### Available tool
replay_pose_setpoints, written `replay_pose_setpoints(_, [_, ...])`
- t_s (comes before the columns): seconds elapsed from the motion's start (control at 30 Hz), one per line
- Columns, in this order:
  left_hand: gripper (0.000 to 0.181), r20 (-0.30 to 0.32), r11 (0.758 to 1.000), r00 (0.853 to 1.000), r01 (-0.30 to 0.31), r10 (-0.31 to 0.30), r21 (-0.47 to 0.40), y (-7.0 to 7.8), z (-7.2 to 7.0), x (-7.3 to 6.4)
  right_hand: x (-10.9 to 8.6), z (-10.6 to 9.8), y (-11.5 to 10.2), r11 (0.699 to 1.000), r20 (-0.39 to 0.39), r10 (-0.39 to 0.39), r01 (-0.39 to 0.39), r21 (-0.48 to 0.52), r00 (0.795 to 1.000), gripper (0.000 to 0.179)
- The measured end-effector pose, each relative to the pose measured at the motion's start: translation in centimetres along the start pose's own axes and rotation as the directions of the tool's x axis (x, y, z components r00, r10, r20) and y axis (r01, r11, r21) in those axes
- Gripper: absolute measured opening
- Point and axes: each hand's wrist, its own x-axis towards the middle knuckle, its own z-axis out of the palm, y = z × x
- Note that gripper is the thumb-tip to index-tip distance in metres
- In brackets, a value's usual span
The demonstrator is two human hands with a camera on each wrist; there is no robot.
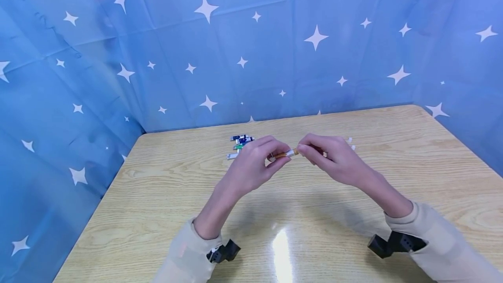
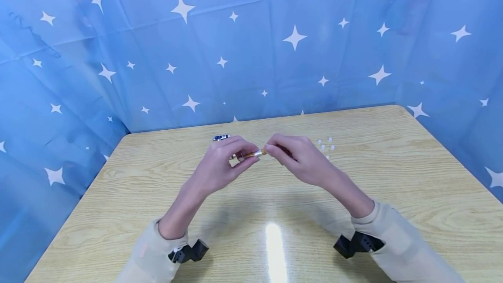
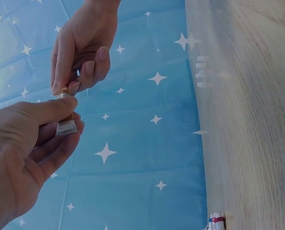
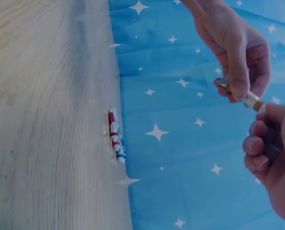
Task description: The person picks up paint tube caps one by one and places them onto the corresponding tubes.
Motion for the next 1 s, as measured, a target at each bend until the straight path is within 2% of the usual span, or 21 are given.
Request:
replay_pose_setpoints(0.17, [0.011, -0.027, 0.999, 1.000, 0.002, -0.001, 0.038, 0.17, 0.02, 0.04, 0.07, 0.27, -0.08, 0.999, -0.014, 0.033, -0.033, 0.027, 0.999, 0.026])
replay_pose_setpoints(0.37, [0.010, -0.018, 0.999, 0.999, 0.041, -0.040, 0.024, 0.11, -0.12, 0.14, 0.14, 0.42, -0.26, 0.996, -0.008, 0.088, -0.087, 0.016, 0.996, 0.023])
replay_pose_setpoints(0.53, [0.011, -0.012, 0.999, 0.999, 0.050, -0.050, 0.013, 0.05, -0.23, 0.11, 0.08, 0.33, -0.32, 0.992, -0.015, 0.124, -0.124, 0.014, 0.992, 0.019])
replay_pose_setpoints(0.83, [0.012, -0.017, 0.997, 0.997, 0.074, -0.073, 0.018, -0.15, -0.44, -0.11, 0.14, 0.14, -0.37, 0.994, -0.044, 0.108, -0.108, 0.005, 0.993, 0.019])
replay_pose_setpoints(1.0, [0.012, -0.011, 0.993, 0.993, 0.114, -0.114, 0.021, -0.42, -0.66, -0.39, 0.13, -0.05, -0.29, 0.992, -0.051, 0.129, -0.129, 0.006, 0.990, 0.018])
